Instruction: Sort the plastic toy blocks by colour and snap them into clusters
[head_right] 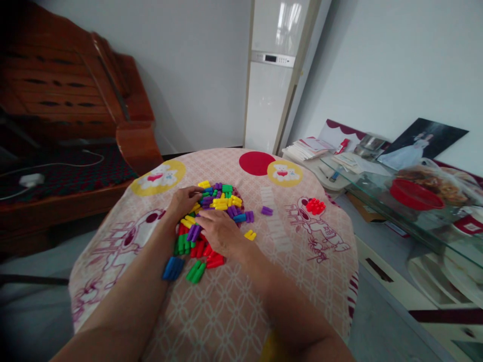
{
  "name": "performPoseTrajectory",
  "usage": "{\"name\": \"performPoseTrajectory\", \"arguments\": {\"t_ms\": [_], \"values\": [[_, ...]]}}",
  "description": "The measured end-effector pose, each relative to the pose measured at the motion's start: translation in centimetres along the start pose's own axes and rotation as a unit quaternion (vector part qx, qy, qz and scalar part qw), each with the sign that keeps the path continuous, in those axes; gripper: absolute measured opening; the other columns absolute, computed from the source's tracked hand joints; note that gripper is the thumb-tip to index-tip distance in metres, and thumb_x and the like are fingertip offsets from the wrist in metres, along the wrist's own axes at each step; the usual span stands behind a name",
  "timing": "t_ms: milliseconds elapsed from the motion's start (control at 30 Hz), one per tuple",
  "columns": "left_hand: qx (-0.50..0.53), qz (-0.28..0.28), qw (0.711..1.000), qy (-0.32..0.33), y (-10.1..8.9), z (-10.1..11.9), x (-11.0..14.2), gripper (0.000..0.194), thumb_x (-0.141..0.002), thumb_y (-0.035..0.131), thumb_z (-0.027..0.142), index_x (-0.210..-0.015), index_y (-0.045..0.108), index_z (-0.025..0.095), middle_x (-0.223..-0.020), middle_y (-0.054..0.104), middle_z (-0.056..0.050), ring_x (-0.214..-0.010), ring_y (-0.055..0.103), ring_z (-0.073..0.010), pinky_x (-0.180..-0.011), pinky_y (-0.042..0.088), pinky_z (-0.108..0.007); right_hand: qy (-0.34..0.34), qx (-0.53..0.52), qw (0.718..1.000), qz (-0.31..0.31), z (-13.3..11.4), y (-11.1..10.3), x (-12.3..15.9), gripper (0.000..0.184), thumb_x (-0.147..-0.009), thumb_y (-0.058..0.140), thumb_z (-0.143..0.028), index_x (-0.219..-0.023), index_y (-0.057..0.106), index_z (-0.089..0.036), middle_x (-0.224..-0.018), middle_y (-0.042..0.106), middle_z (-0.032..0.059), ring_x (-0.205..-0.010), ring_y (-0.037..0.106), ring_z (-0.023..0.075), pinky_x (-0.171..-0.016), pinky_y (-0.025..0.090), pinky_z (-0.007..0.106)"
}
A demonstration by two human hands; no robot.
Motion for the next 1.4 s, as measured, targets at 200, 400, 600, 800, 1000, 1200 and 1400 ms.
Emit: {"name": "performPoseTrajectory", "arguments": {"t_ms": [200, 400, 600, 800, 1000, 1200, 1400], "values": [[0.001, -0.005, 1.0, -0.008, 0.0, 0.0, 0.0, 0.038, -0.079, 0.054, 0.026, -0.109, 0.074, 0.018, -0.102, 0.076, -0.005, -0.09, 0.07, -0.0204, -0.086, 0.053, -0.028, 0.087, 0.09, 0.989, -0.082, 1.1, 1.4, 1.1, 0.009, -0.089, 0.055, -0.015, -0.093, 0.064, -0.015, -0.099, 0.062, 0.0106, -0.1, 0.054, 0.0224, -0.086, 0.042, 0.033], [-0.009, -0.008, 1.0, -0.009, 0.0, 0.2, 0.0, 0.039, -0.079, 0.054, 0.027, -0.111, 0.074, 0.016, -0.101, 0.076, -0.007, -0.091, 0.07, -0.0214, -0.085, 0.052, -0.027, 0.122, 0.025, 0.991, -0.046, 2.7, -1.1, 0.9, 0.005, -0.084, 0.068, -0.022, -0.084, 0.068, -0.017, -0.089, 0.067, 0.0052, -0.089, 0.058, 0.0172, -0.08, 0.04, 0.026], [-0.018, -0.013, 1.0, -0.005, 0.0, 0.2, -0.1, 0.041, -0.078, 0.054, 0.029, -0.112, 0.074, 0.017, -0.099, 0.077, -0.006, -0.089, 0.07, -0.0216, -0.084, 0.052, -0.027, 0.317, 0.116, 0.938, 0.073, 9.1, -9.9, 3.9, 0.017, -0.086, 0.058, -0.021, -0.087, 0.075, -0.017, -0.087, 0.072, 0.0067, -0.08, 0.062, 0.0167, -0.072, 0.041, 0.025], [-0.013, -0.011, 1.0, -0.007, 0.0, 0.0, -0.2, 0.041, -0.078, 0.053, 0.03, -0.111, 0.074, 0.017, -0.099, 0.077, -0.006, -0.088, 0.07, -0.0216, -0.085, 0.053, -0.028, 0.522, 0.292, 0.795, 0.1, 16.0, -17.0, 12.5, 0.022, -0.078, 0.058, -0.019, -0.087, 0.078, -0.017, -0.087, 0.074, 0.0117, -0.083, 0.067, 0.0227, -0.071, 0.045, 0.028], [-0.029, -0.01, 1.0, -0.003, 0.0, -0.1, -0.3, 0.04, -0.078, 0.053, 0.031, -0.111, 0.074, 0.019, -0.101, 0.076, -0.005, -0.09, 0.069, -0.0218, -0.088, 0.052, -0.029, 0.584, 0.313, 0.747, 0.055, 18.5, -18.1, 16.9, 0.026, -0.07, 0.056, -0.009, -0.081, 0.078, -0.014, -0.081, 0.073, 0.0158, -0.083, 0.069, 0.0271, -0.073, 0.05, 0.032], [-0.021, -0.008, 1.0, -0.002, 0.1, -0.2, -0.4, 0.041, -0.078, 0.053, 0.031, -0.11, 0.074, 0.018, -0.101, 0.076, -0.005, -0.089, 0.07, -0.0214, -0.085, 0.052, -0.027, 0.605, 0.3, 0.735, 0.056, 19.0, -17.2, 17.7, 0.026, -0.074, 0.053, -0.01, -0.081, 0.077, -0.015, -0.085, 0.073, 0.0167, -0.084, 0.069, 0.0267, -0.07, 0.049, 0.032], [-0.014, -0.015, 1.0, -0.018, 0.1, 0.0, -0.1, 0.041, -0.079, 0.053, 0.029, -0.112, 0.073, 0.017, -0.1, 0.076, -0.006, -0.089, 0.069, -0.0209, -0.084, 0.052, -0.027, 0.565, 0.287, 0.765, 0.112, 16.2, -18.0, 14.1, 0.017, -0.074, 0.062, -0.017, -0.081, 0.077, -0.014, -0.085, 0.073, 0.0156, -0.083, 0.068, 0.0266, -0.07, 0.047, 0.032]]}}
Point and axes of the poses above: each hand's wrist, its own x-axis away from the middle knuckle, its own y-axis out of the palm, z = x × y, the point moved 6 cm from there along -x, towards the middle knuckle
